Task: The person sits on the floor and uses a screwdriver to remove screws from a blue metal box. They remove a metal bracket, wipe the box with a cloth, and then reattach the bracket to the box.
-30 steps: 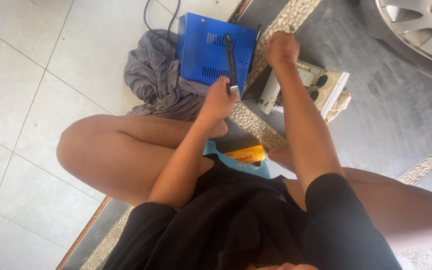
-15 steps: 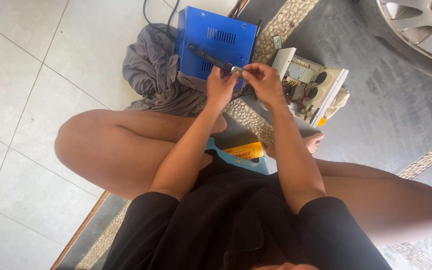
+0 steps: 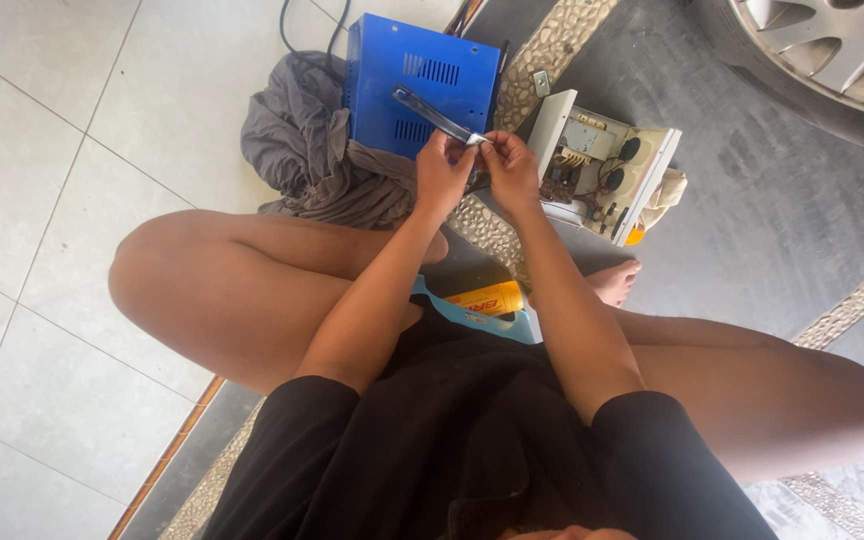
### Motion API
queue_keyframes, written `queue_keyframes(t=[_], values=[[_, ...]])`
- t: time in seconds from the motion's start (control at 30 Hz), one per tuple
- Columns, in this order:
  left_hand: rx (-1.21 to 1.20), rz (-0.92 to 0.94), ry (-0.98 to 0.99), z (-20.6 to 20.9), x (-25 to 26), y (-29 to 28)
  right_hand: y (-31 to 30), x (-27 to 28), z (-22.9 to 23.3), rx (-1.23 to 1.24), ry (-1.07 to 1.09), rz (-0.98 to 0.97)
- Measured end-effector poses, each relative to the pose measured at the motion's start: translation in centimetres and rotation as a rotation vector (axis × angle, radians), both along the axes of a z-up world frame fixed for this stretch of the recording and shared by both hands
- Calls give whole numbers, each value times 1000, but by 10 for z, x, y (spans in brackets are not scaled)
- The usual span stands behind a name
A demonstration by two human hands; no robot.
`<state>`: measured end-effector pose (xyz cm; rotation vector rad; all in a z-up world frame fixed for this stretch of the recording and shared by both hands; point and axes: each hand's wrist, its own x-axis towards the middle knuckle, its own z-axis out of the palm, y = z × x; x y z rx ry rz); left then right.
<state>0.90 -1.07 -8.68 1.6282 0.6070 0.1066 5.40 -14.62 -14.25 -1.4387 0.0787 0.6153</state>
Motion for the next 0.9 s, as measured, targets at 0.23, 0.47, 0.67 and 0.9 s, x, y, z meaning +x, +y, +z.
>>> queue_keyframes(t=[0.23, 0.47, 0.67, 0.9], values=[[113, 83, 17, -7, -9, 1, -4, 29, -30, -103, 17, -55], [-443, 360, 264, -36, -42, -34, -7, 69, -33, 397, 479, -23], [-481, 428, 88, -37, -29, -8, -13, 56, -20, 644, 637, -44], [487, 515, -51, 11, -2, 59, -21, 39, -9, 698, 608, -87]])
